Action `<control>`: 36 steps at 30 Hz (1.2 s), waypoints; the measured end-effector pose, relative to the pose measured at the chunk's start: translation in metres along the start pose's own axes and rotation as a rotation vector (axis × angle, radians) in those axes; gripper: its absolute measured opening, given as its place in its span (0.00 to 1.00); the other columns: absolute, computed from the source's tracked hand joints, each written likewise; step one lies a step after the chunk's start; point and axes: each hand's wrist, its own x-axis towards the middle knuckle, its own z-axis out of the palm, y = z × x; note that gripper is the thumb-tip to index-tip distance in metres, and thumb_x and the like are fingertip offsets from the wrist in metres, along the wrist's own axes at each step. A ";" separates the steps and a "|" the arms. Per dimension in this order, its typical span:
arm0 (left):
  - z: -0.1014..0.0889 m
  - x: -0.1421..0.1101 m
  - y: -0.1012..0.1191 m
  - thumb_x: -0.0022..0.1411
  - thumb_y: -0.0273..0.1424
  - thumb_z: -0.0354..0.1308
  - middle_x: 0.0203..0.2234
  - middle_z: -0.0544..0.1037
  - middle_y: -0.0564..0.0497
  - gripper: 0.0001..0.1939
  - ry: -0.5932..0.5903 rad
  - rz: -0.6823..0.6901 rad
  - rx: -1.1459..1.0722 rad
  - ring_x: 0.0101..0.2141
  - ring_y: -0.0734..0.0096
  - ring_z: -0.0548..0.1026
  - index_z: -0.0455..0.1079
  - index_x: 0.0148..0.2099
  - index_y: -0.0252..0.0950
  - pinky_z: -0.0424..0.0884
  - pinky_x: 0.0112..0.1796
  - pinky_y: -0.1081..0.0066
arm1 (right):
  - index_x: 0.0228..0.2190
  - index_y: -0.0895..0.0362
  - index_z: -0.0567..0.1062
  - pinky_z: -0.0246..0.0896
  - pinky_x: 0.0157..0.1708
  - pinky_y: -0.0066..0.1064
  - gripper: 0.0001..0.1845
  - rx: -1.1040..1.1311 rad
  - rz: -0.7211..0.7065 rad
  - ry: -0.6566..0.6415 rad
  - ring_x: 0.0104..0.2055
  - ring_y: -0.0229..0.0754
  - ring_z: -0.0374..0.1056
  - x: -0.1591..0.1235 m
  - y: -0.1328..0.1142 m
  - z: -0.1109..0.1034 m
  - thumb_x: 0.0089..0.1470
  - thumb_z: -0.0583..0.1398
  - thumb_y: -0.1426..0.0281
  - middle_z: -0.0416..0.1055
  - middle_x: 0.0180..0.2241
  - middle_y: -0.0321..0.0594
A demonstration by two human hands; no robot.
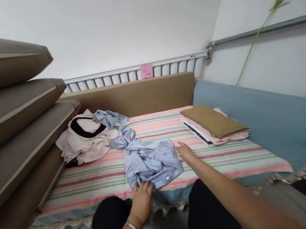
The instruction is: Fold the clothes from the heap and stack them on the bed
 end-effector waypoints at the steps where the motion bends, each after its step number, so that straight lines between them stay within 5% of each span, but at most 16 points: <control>1: 0.001 0.006 -0.001 0.58 0.23 0.47 0.49 0.72 0.47 0.22 -0.023 -0.009 0.048 0.50 0.58 0.67 0.64 0.55 0.40 0.50 0.56 0.47 | 0.38 0.54 0.73 0.61 0.49 0.41 0.16 -0.058 -0.015 0.014 0.45 0.45 0.69 -0.007 0.011 -0.003 0.44 0.57 0.76 0.74 0.35 0.42; 3: -0.003 0.016 -0.005 0.61 0.22 0.43 0.43 0.74 0.46 0.19 -0.074 -0.025 0.120 0.45 0.60 0.69 0.69 0.48 0.38 0.52 0.55 0.49 | 0.41 0.56 0.74 0.52 0.57 0.42 0.23 -0.271 -0.117 -0.014 0.53 0.47 0.63 -0.022 0.032 -0.009 0.41 0.55 0.80 0.72 0.45 0.46; 7: -0.032 0.023 -0.013 0.60 0.22 0.42 0.37 0.75 0.47 0.16 -0.165 -0.031 0.062 0.42 0.62 0.70 0.71 0.39 0.37 0.59 0.49 0.57 | 0.51 0.55 0.70 0.46 0.59 0.42 0.37 -0.908 -0.440 -0.304 0.61 0.49 0.52 -0.042 0.070 -0.019 0.37 0.51 0.85 0.57 0.60 0.47; 10: -0.064 0.013 -0.014 0.58 0.23 0.46 0.39 0.74 0.48 0.12 -0.172 -0.010 -0.086 0.43 0.64 0.69 0.71 0.37 0.38 0.61 0.47 0.62 | 0.54 0.52 0.67 0.46 0.59 0.43 0.40 -1.111 -0.450 -0.386 0.62 0.50 0.50 -0.047 0.087 -0.026 0.38 0.51 0.84 0.53 0.62 0.46; 16: -0.100 -0.009 -0.009 0.51 0.22 0.49 0.49 0.69 0.47 0.12 -0.198 -0.039 -0.291 0.51 0.66 0.64 0.69 0.37 0.37 0.57 0.54 0.66 | 0.53 0.49 0.68 0.44 0.59 0.45 0.32 -1.126 -0.416 -0.400 0.63 0.51 0.48 -0.047 0.084 -0.018 0.44 0.56 0.74 0.53 0.62 0.45; 24: -0.082 -0.025 0.000 0.47 0.24 0.56 0.37 0.73 0.50 0.04 -0.207 -0.104 -0.120 0.41 0.65 0.67 0.67 0.29 0.37 0.62 0.45 0.65 | 0.39 0.56 0.76 0.49 0.56 0.43 0.19 -1.038 -0.465 -0.252 0.58 0.50 0.56 -0.051 0.079 0.007 0.47 0.51 0.78 0.62 0.56 0.48; 29: -0.110 -0.020 -0.030 0.47 0.19 0.50 0.37 0.72 0.47 0.11 0.150 -0.186 0.064 0.41 0.62 0.67 0.69 0.32 0.37 0.63 0.44 0.62 | 0.32 0.54 0.73 0.54 0.53 0.39 0.15 -0.600 -0.489 -0.231 0.51 0.46 0.63 -0.037 0.018 0.014 0.45 0.51 0.77 0.71 0.44 0.42; 33: -0.179 0.022 -0.054 0.46 0.21 0.50 0.34 0.70 0.47 0.07 0.564 -0.254 0.015 0.39 0.62 0.68 0.66 0.29 0.36 0.65 0.42 0.63 | 0.30 0.54 0.70 0.58 0.44 0.36 0.09 -0.208 -0.540 -0.209 0.39 0.43 0.65 -0.030 -0.077 0.029 0.47 0.51 0.71 0.70 0.31 0.37; 36: -0.241 0.061 -0.052 0.47 0.23 0.50 0.30 0.70 0.50 0.09 0.817 -0.311 -0.083 0.36 0.65 0.68 0.66 0.33 0.36 0.65 0.39 0.66 | 0.30 0.55 0.68 0.56 0.41 0.32 0.08 0.019 -0.617 -0.113 0.37 0.41 0.63 -0.030 -0.147 0.043 0.47 0.52 0.68 0.68 0.31 0.34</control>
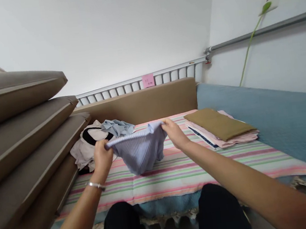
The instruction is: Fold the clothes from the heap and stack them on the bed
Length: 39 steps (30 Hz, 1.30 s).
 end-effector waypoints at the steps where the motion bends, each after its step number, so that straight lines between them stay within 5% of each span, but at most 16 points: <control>1: -0.005 0.020 0.011 0.47 0.23 0.50 0.29 0.70 0.51 0.10 0.042 -0.023 -0.043 0.34 0.66 0.68 0.66 0.34 0.36 0.65 0.38 0.67 | 0.29 0.55 0.68 0.56 0.39 0.31 0.07 0.045 -0.024 0.051 0.37 0.40 0.62 0.012 -0.017 0.003 0.47 0.52 0.67 0.68 0.30 0.34; 5: -0.026 0.077 0.055 0.45 0.21 0.51 0.26 0.68 0.55 0.12 0.214 -0.034 -0.186 0.30 0.72 0.67 0.64 0.34 0.36 0.63 0.35 0.71 | 0.28 0.56 0.67 0.53 0.35 0.29 0.06 0.090 -0.169 0.160 0.32 0.37 0.60 0.053 -0.073 -0.002 0.49 0.53 0.67 0.65 0.27 0.31; 10: -0.043 0.111 0.097 0.47 0.18 0.49 0.29 0.69 0.54 0.15 0.302 0.130 -0.296 0.32 0.74 0.67 0.63 0.38 0.36 0.63 0.37 0.73 | 0.28 0.57 0.68 0.51 0.37 0.30 0.02 -0.152 -0.410 0.216 0.31 0.36 0.58 0.096 -0.125 -0.037 0.51 0.55 0.72 0.64 0.25 0.31; 14: -0.044 0.118 0.121 0.50 0.19 0.49 0.27 0.69 0.55 0.13 0.223 0.200 -0.339 0.31 0.74 0.67 0.64 0.38 0.36 0.63 0.37 0.74 | 0.24 0.58 0.67 0.50 0.38 0.31 0.05 -0.296 -0.503 0.235 0.32 0.37 0.59 0.125 -0.151 -0.069 0.51 0.56 0.74 0.63 0.23 0.31; 17: -0.037 0.114 0.131 0.53 0.26 0.53 0.28 0.71 0.55 0.10 0.018 0.170 -0.494 0.31 0.73 0.68 0.66 0.40 0.35 0.64 0.36 0.73 | 0.24 0.58 0.68 0.50 0.38 0.31 0.05 -0.330 -0.474 0.289 0.34 0.36 0.60 0.136 -0.164 -0.084 0.51 0.56 0.74 0.67 0.27 0.34; 22: -0.018 0.090 0.126 0.47 0.42 0.63 0.35 0.76 0.50 0.23 -0.406 0.083 -0.686 0.36 0.66 0.71 0.69 0.43 0.33 0.66 0.39 0.68 | 0.29 0.64 0.70 0.50 0.35 0.30 0.06 -0.312 -0.352 0.361 0.32 0.32 0.60 0.136 -0.186 -0.084 0.53 0.55 0.73 0.69 0.29 0.37; 26: 0.003 0.064 0.121 0.44 0.42 0.65 0.40 0.75 0.47 0.30 -0.535 0.079 -0.719 0.41 0.62 0.71 0.68 0.48 0.33 0.66 0.41 0.66 | 0.29 0.64 0.70 0.51 0.35 0.29 0.06 -0.350 -0.366 0.294 0.33 0.32 0.61 0.133 -0.202 -0.073 0.53 0.56 0.73 0.68 0.28 0.36; 29: 0.024 0.045 0.115 0.43 0.40 0.66 0.43 0.73 0.44 0.37 -0.602 -0.055 -0.811 0.40 0.64 0.72 0.60 0.55 0.34 0.67 0.38 0.67 | 0.27 0.63 0.69 0.53 0.37 0.30 0.08 -0.378 -0.392 0.246 0.35 0.33 0.62 0.133 -0.205 -0.066 0.55 0.54 0.71 0.68 0.29 0.36; 32: 0.045 0.020 0.106 0.46 0.42 0.63 0.45 0.72 0.42 0.36 -0.566 -0.281 -0.833 0.41 0.65 0.72 0.58 0.56 0.36 0.67 0.36 0.68 | 0.25 0.60 0.68 0.56 0.38 0.31 0.09 -0.378 -0.442 0.207 0.37 0.36 0.63 0.136 -0.199 -0.065 0.55 0.54 0.69 0.67 0.28 0.35; 35: 0.057 -0.018 0.104 0.50 0.45 0.58 0.39 0.74 0.44 0.24 -0.371 -0.452 -0.828 0.37 0.67 0.73 0.66 0.45 0.34 0.67 0.35 0.69 | 0.24 0.57 0.67 0.58 0.38 0.33 0.09 -0.369 -0.505 0.195 0.37 0.39 0.63 0.139 -0.188 -0.069 0.54 0.55 0.68 0.66 0.27 0.35; 39: 0.056 -0.077 0.118 0.55 0.45 0.53 0.26 0.72 0.52 0.16 -0.224 -0.444 -0.871 0.28 0.72 0.70 0.66 0.31 0.36 0.65 0.31 0.71 | 0.23 0.55 0.67 0.59 0.39 0.34 0.09 -0.371 -0.509 0.164 0.38 0.41 0.63 0.139 -0.177 -0.073 0.54 0.55 0.69 0.64 0.25 0.35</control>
